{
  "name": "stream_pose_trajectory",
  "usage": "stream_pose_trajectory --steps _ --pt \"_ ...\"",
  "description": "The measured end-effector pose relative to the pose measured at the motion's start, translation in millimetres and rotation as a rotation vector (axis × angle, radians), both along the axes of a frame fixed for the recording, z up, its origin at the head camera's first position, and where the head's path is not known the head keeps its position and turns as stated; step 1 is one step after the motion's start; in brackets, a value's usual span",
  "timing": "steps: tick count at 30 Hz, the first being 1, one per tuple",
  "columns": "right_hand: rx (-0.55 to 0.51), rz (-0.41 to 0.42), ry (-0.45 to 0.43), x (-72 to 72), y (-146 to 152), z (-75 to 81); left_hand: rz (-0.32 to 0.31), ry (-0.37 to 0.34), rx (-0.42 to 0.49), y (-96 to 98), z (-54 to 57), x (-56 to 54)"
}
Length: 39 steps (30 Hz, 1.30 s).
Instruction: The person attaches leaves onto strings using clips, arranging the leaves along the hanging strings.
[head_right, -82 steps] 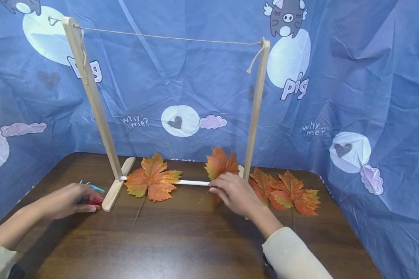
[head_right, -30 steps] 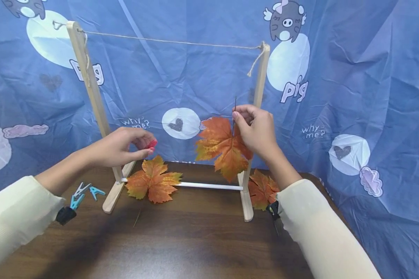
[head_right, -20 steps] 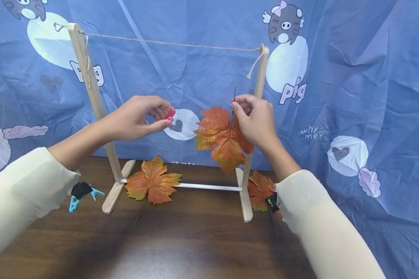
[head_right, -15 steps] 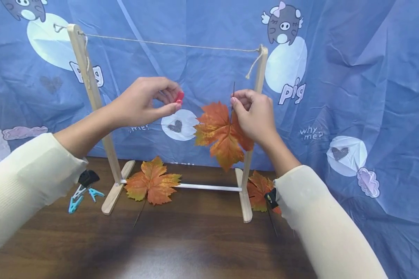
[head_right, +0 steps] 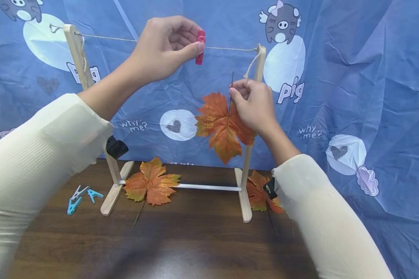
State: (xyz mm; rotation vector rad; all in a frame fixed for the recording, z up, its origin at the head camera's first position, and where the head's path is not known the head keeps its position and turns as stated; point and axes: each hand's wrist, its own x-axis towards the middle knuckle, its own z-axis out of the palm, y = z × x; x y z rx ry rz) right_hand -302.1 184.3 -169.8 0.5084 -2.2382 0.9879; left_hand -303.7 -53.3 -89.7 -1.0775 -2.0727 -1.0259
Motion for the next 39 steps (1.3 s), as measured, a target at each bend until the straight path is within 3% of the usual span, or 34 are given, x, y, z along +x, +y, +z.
stream_pose_trajectory --steps 11,25,39 --pt "0.014 0.038 0.012 -3.9 -7 7.3 0.067 0.035 0.102 26.7 18.1 -17.5" --pt "-0.015 0.061 -0.055 -4.6 -6 9.9 0.143 -0.124 0.086 51.7 17.5 -32.9" --pt "0.060 0.044 -0.087 -6.8 -3 8.9 0.130 -0.214 0.094 53.9 15.5 -36.4"
